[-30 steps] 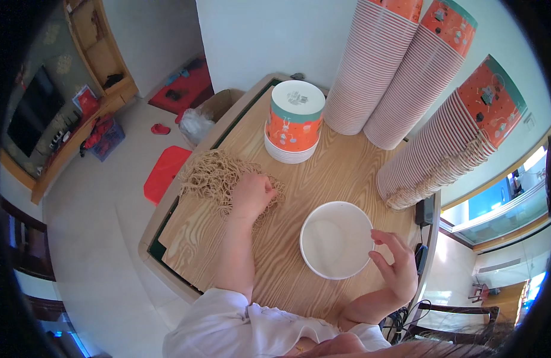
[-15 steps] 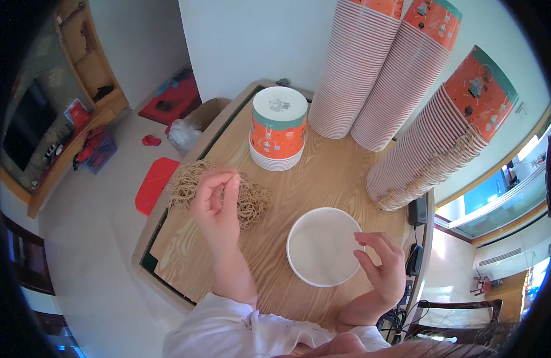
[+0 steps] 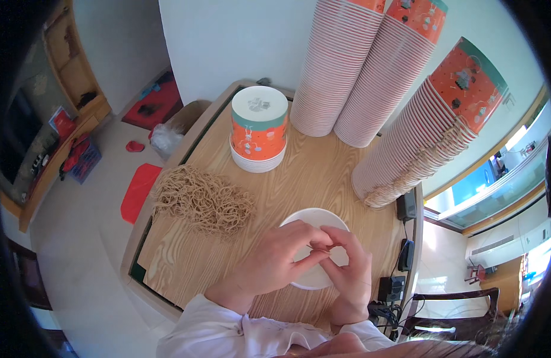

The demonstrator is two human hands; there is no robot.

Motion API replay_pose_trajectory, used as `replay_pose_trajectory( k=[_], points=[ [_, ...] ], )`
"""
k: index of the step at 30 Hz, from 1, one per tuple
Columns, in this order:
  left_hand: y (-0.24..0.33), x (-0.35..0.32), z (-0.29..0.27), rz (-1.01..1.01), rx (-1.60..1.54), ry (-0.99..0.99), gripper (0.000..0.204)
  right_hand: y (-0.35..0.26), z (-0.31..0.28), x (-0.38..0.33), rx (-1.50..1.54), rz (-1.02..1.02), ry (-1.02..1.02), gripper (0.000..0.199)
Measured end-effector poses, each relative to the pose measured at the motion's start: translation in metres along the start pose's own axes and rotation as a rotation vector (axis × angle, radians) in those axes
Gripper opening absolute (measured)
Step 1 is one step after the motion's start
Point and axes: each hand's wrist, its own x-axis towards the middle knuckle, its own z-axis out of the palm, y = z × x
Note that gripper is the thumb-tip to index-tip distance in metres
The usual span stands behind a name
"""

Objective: Applying rubber bands to individual paper cups from a stack.

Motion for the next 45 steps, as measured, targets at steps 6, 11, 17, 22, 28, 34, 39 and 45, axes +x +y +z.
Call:
replay_pose_trajectory(
  k=[6,11,17,22,28,34,39,45],
  points=[
    [0.004,-0.002,0.004,-0.226,-0.188,0.008,0.023,0.01,-0.002,-0.001,0.034,0.028,0.01,0.025],
    [-0.006,-0.006,0.003,-0.166,-0.025,0.052,0.019,0.007,0.003,0.008,0.003,0.002,0.016,0.025],
    [-0.008,-0.003,0.002,-0.164,-0.155,0.086,0.022,0.011,0.009,0.007,0.021,-0.014,0.065,0.028],
    [-0.009,-0.001,-0.003,-0.164,-0.038,0.104,0.024,0.01,0.0,0.008,-0.008,0.033,0.09,0.027],
    [-0.016,-0.003,-0.002,-0.163,0.098,0.076,0.015,0.008,-0.006,0.009,-0.077,-0.024,0.12,0.019],
    [-0.016,-0.005,-0.011,-0.165,0.066,0.113,0.012,0.007,-0.007,0.01,-0.052,0.013,0.083,0.017],
    [-0.016,-0.018,-0.052,-0.367,0.091,0.484,0.009,0.036,-0.035,0.007,-0.051,-0.032,0.48,0.008],
    [-0.012,-0.014,-0.067,-0.19,0.939,0.723,0.033,0.042,-0.043,-0.003,-0.1,0.065,0.448,0.01]
  ],
)
